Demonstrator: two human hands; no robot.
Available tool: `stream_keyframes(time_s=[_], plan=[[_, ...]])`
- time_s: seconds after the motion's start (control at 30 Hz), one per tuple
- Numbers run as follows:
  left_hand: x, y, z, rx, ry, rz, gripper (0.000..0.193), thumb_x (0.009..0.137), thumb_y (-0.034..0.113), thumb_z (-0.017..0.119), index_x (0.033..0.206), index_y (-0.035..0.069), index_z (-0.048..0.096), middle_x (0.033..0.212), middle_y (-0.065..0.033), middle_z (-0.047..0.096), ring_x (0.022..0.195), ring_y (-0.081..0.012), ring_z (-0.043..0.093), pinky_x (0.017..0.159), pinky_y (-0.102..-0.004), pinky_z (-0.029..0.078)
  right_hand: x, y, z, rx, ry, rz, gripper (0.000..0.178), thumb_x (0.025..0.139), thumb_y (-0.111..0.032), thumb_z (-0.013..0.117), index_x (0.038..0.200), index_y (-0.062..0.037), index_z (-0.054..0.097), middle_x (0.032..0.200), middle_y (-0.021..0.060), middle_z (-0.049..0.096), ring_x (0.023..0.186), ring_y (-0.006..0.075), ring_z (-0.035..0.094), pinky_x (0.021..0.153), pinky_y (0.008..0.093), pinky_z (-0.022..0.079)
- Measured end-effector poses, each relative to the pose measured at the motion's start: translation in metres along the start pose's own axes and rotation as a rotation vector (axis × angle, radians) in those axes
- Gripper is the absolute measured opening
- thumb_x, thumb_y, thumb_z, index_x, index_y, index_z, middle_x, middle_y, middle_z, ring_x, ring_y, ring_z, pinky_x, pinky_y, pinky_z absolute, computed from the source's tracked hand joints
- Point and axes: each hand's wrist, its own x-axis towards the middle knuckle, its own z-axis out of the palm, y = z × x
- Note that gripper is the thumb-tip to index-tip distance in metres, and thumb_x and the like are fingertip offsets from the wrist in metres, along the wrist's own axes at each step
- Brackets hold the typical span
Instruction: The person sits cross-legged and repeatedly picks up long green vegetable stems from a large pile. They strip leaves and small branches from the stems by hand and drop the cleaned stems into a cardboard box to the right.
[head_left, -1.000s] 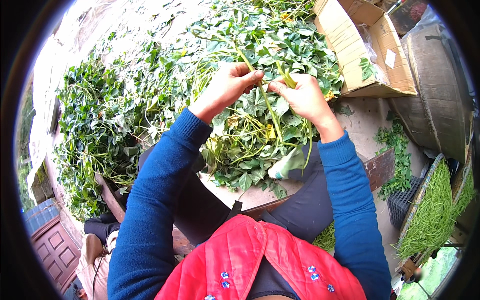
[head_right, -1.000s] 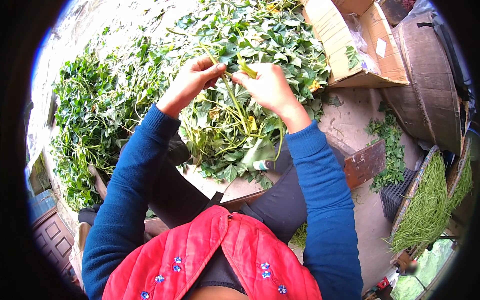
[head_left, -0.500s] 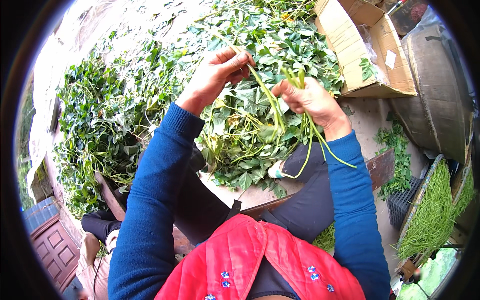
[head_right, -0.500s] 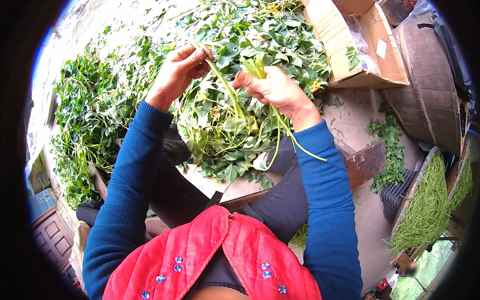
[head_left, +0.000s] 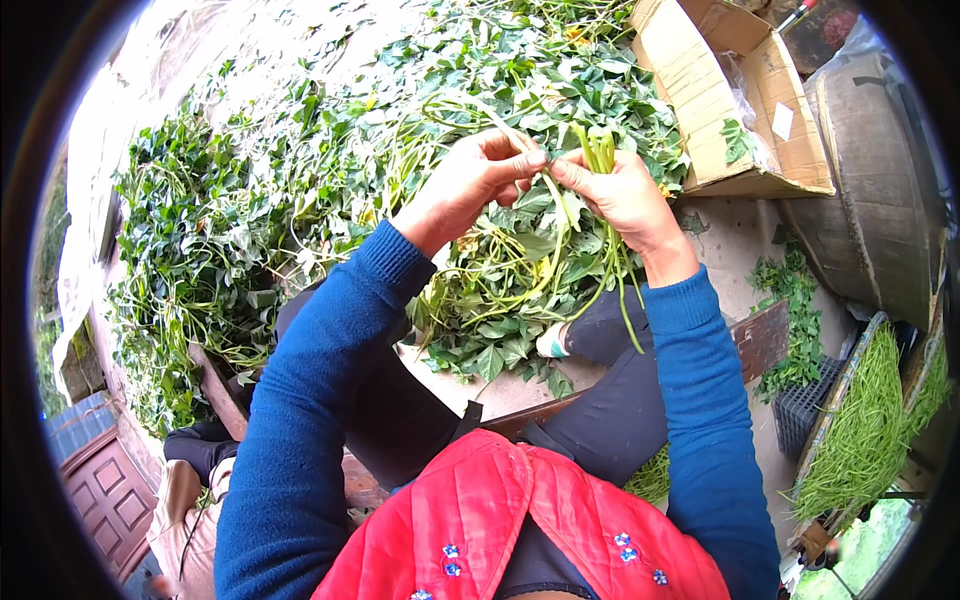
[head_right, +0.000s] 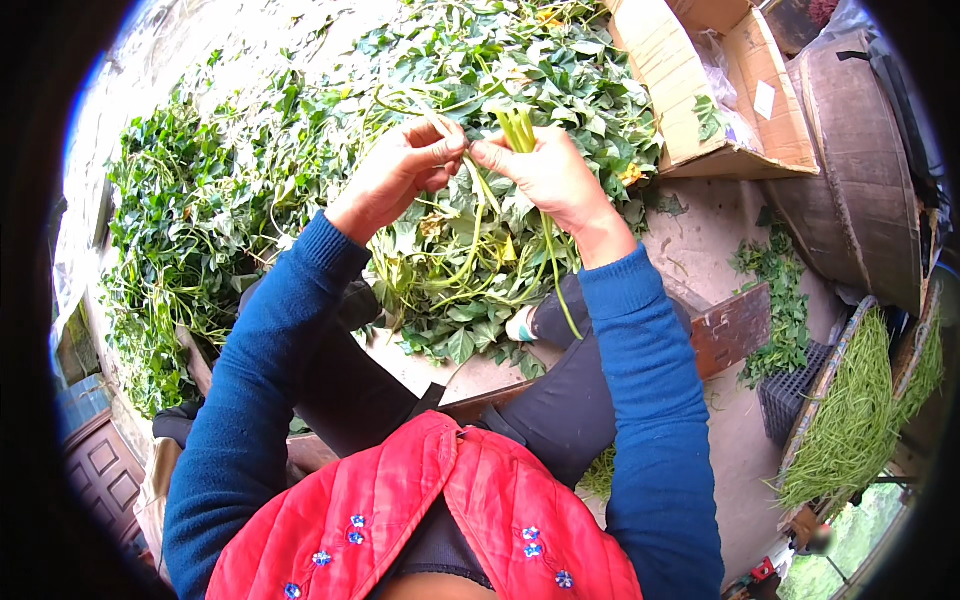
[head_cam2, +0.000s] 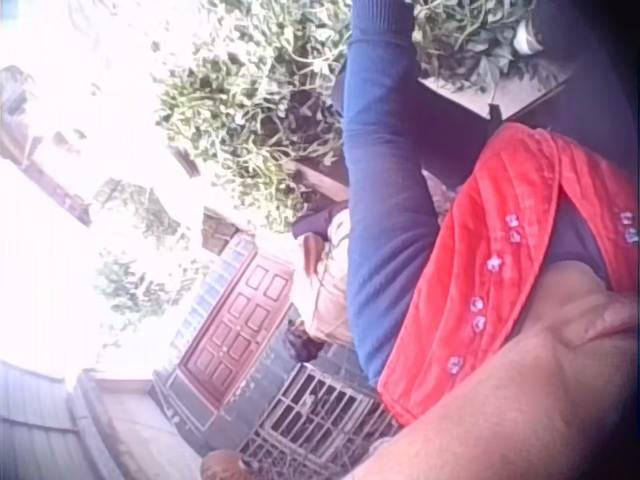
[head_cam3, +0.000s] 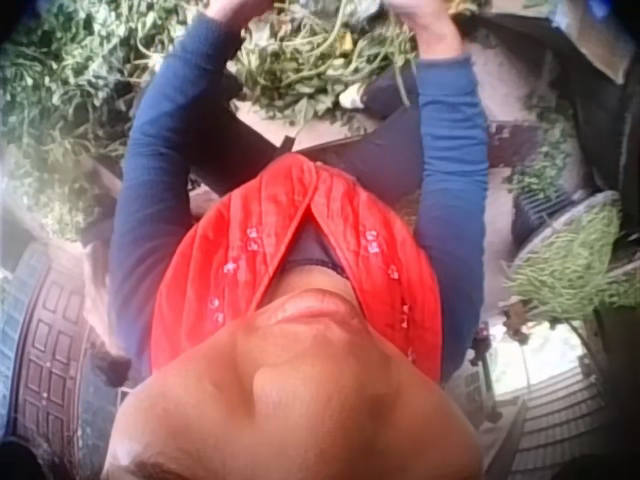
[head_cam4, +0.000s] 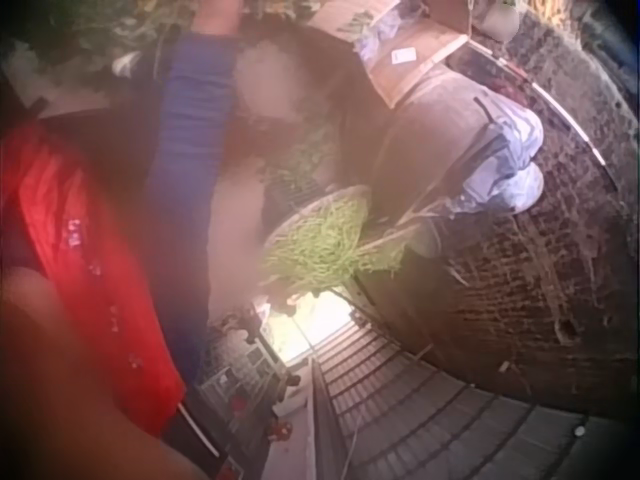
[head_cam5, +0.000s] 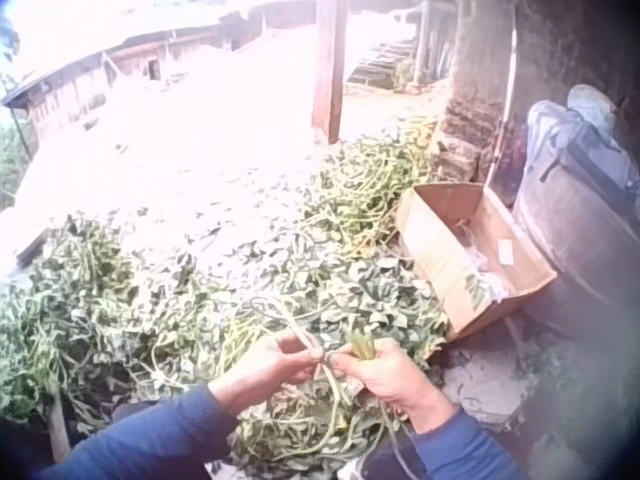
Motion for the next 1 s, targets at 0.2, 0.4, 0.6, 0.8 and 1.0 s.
stream_keyframes(time_s=[0.2, 0.4, 0.6, 0.8, 1.0], plan=[[0.006, 0.006, -0.007, 0.355, 0.270, 0.104, 0.014, 0.083, 0.020, 0.064, 0.084, 0.007, 0.059, 0.068, 0.0029, 0.055, 0.056, -0.0022, 0.045, 0.048, -0.0156, 0.033, -0.007, -0.011, 0.003, -0.578, 0.030, -0.029, 0.029, 0.076, -0.030, 0.071, 0.076, -0.0024, 0.063, 0.061, 0.0020, 0.058, 0.054, 0.0070, 0.047, 0.051, 0.0245, 0.040], [-0.001, 0.002, 0.000, 0.286, 0.086, -0.070, 0.018, 0.086, 0.026, 0.061, 0.089, 0.008, 0.060, 0.068, 0.0023, 0.058, 0.056, -0.0025, 0.049, 0.047, -0.0169, 0.036, -0.004, 0.011, -0.001, -0.526, 0.073, -0.117, 0.019, 0.078, -0.017, 0.066, 0.083, 0.0003, 0.063, 0.062, 0.0100, 0.060, 0.054, 0.0106, 0.052, 0.053, 0.0285, 0.044], [-0.001, -0.003, -0.007, 0.220, -0.088, -0.077, 0.020, 0.087, 0.028, 0.059, 0.084, 0.008, 0.061, 0.071, 0.0032, 0.059, 0.057, -0.0029, 0.049, 0.051, -0.0174, 0.036, -0.002, 0.017, -0.004, -0.427, 0.048, -0.169, 0.017, 0.078, -0.015, 0.067, 0.086, -0.0007, 0.065, 0.065, 0.0089, 0.062, 0.058, 0.0076, 0.054, 0.055, 0.0260, 0.045], [-0.008, -0.004, -0.006, 0.167, -0.299, -0.211, 0.015, 0.086, 0.024, 0.060, 0.084, 0.009, 0.059, 0.073, 0.0022, 0.060, 0.058, -0.0040, 0.051, 0.051, -0.0183, 0.039, -0.004, 0.016, -0.017, -0.770, 0.227, -0.418, 0.012, 0.077, -0.014, 0.067, 0.084, -0.0045, 0.067, 0.074, 0.0099, 0.065, 0.061, 0.0167, 0.061, 0.057, 0.0289, 0.048], [-0.027, -0.009, 0.004, 0.480, -0.435, -0.266, 0.021, 0.084, 0.026, 0.063, 0.081, 0.006, 0.059, 0.065, 0.0015, 0.057, 0.056, -0.0046, 0.052, 0.049, -0.0189, 0.039, -0.116, -0.036, -0.094, -1.153, 0.836, -0.400, 0.016, 0.081, -0.014, 0.065, 0.087, 0.0012, 0.065, 0.079, 0.0121, 0.066, 0.070, 0.0181, 0.063, 0.066, 0.0293, 0.049]])
